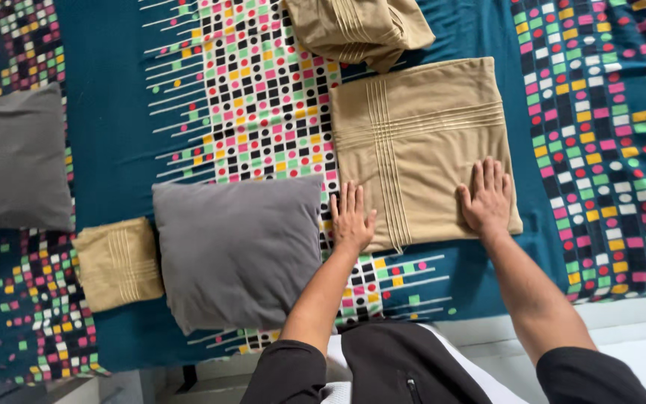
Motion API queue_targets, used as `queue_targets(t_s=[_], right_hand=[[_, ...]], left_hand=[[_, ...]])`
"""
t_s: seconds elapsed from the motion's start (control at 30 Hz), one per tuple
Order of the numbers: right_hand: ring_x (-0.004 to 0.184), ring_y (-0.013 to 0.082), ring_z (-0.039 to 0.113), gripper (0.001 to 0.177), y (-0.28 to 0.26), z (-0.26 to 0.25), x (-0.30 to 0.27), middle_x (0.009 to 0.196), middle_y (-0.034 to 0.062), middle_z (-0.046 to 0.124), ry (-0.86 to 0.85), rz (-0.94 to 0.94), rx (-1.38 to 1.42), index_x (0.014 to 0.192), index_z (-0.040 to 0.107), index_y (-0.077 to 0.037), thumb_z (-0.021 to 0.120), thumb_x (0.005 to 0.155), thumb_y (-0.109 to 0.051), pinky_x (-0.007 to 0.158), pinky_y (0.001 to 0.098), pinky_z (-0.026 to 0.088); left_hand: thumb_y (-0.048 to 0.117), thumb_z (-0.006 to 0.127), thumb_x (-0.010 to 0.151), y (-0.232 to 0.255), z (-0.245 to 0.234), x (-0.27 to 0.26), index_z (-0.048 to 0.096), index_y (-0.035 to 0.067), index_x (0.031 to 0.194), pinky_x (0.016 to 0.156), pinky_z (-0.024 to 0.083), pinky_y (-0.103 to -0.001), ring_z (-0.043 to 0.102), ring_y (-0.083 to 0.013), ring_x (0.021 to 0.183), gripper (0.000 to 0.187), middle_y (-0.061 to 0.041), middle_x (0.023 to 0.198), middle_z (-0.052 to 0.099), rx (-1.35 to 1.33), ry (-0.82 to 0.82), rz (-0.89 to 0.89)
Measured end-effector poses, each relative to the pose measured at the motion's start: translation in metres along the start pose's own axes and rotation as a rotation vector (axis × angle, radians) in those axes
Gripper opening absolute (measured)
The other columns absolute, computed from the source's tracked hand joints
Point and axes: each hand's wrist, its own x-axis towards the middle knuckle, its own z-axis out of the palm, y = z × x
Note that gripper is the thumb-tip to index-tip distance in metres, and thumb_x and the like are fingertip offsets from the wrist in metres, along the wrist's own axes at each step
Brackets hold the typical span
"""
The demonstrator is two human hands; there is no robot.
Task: The person inserts a gray pillow insert into a beige pillowcase on a bed, smooths the case, and then places the finished pillow next to another gray pillow. The person repeats the process with a second pillow.
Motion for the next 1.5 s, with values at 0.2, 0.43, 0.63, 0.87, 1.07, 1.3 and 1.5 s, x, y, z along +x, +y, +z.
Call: queue_targets(t_s=[0.2, 0.43, 0.63, 0.87, 1.07, 1.3, 1.5], right_hand=[[0.16, 0.0327, 0.018, 0.071, 0.001, 0.007, -0.073, 0.172, 0.0173, 0.024, 0.031, -0.008, -0.012, 0.161, 0.036, -0.006, 0.037, 0.106, -0.051, 0.128, 0.0483, 0.012], [0.158, 0.0337, 0.02, 0.068, -0.012, 0.016, -0.11, 0.17, 0.0183, 0.027, 0.033, 0.057, -0.015, 0.16, 0.038, -0.005, 0.039, 0.106, -0.046, 0.126, 0.0502, 0.013], [0.155, 0.0356, 0.033, 0.061, -0.043, 0.018, -0.101, 0.165, 0.0195, 0.042, 0.106, 0.026, -0.024, 0.156, 0.045, -0.003, 0.044, 0.107, -0.039, 0.126, 0.0505, 0.022], [0.15, 0.0347, 0.026, 0.07, -0.127, 0.038, -0.095, 0.164, 0.0198, 0.031, -0.156, -0.357, 0.012, 0.155, 0.04, -0.01, 0.046, 0.1, -0.052, 0.118, 0.0512, 0.02], [0.155, 0.0295, 0.024, 0.076, -0.133, 0.04, -0.145, 0.167, 0.0134, 0.029, -0.115, -0.354, -0.01, 0.157, 0.038, -0.009, 0.046, 0.099, -0.056, 0.124, 0.0481, 0.018], [0.152, 0.0274, 0.034, 0.067, -0.144, 0.025, -0.153, 0.162, 0.0127, 0.042, 0.006, -0.336, 0.042, 0.151, 0.049, -0.01, 0.053, 0.099, -0.052, 0.123, 0.0466, 0.023], [0.125, 0.0249, 0.059, 0.034, -0.157, 0.019, -0.125, 0.13, 0.0052, 0.067, 0.114, -0.199, 0.141, 0.119, 0.07, -0.017, 0.061, 0.098, -0.042, 0.105, 0.0447, 0.038]], left_hand=[[0.043, 0.052, 0.097, 0.003, 0.006, -0.073, 0.034, 0.003, 0.159, 0.126, 0.011, -0.055, 0.017, -0.0315, 0.157, 0.076, -0.016, 0.17, 0.021, 0.008, 0.014, 0.035], [0.028, 0.053, 0.101, 0.002, 0.003, -0.127, 0.051, 0.009, 0.151, 0.124, 0.024, -0.055, 0.028, -0.0303, 0.156, 0.054, -0.012, 0.165, 0.037, -0.051, 0.058, 0.235], [0.022, 0.056, 0.095, 0.002, -0.004, -0.141, 0.052, 0.008, 0.149, 0.122, 0.028, -0.051, 0.034, -0.0294, 0.153, 0.056, -0.011, 0.161, 0.044, 0.013, 0.054, 0.236], [0.023, 0.058, 0.093, 0.009, -0.004, -0.157, 0.049, 0.008, 0.151, 0.123, 0.025, -0.05, 0.035, -0.0292, 0.15, 0.06, -0.01, 0.162, 0.042, 0.005, 0.026, 0.157], [0.024, 0.059, 0.091, 0.014, -0.005, -0.163, 0.048, 0.007, 0.151, 0.122, 0.024, -0.051, 0.033, -0.0319, 0.15, 0.064, -0.01, 0.162, 0.039, 0.023, 0.014, 0.075], [0.021, 0.062, 0.082, 0.027, -0.01, -0.15, 0.058, 0.004, 0.14, 0.121, 0.025, -0.053, 0.039, -0.0329, 0.147, 0.061, -0.012, 0.154, 0.05, -0.017, 0.072, -0.004], [0.017, 0.063, 0.089, 0.019, -0.017, -0.111, 0.069, 0.007, 0.114, 0.12, 0.033, -0.052, 0.046, -0.0349, 0.141, 0.028, -0.014, 0.133, 0.061, -0.25, 0.118, -0.086]])
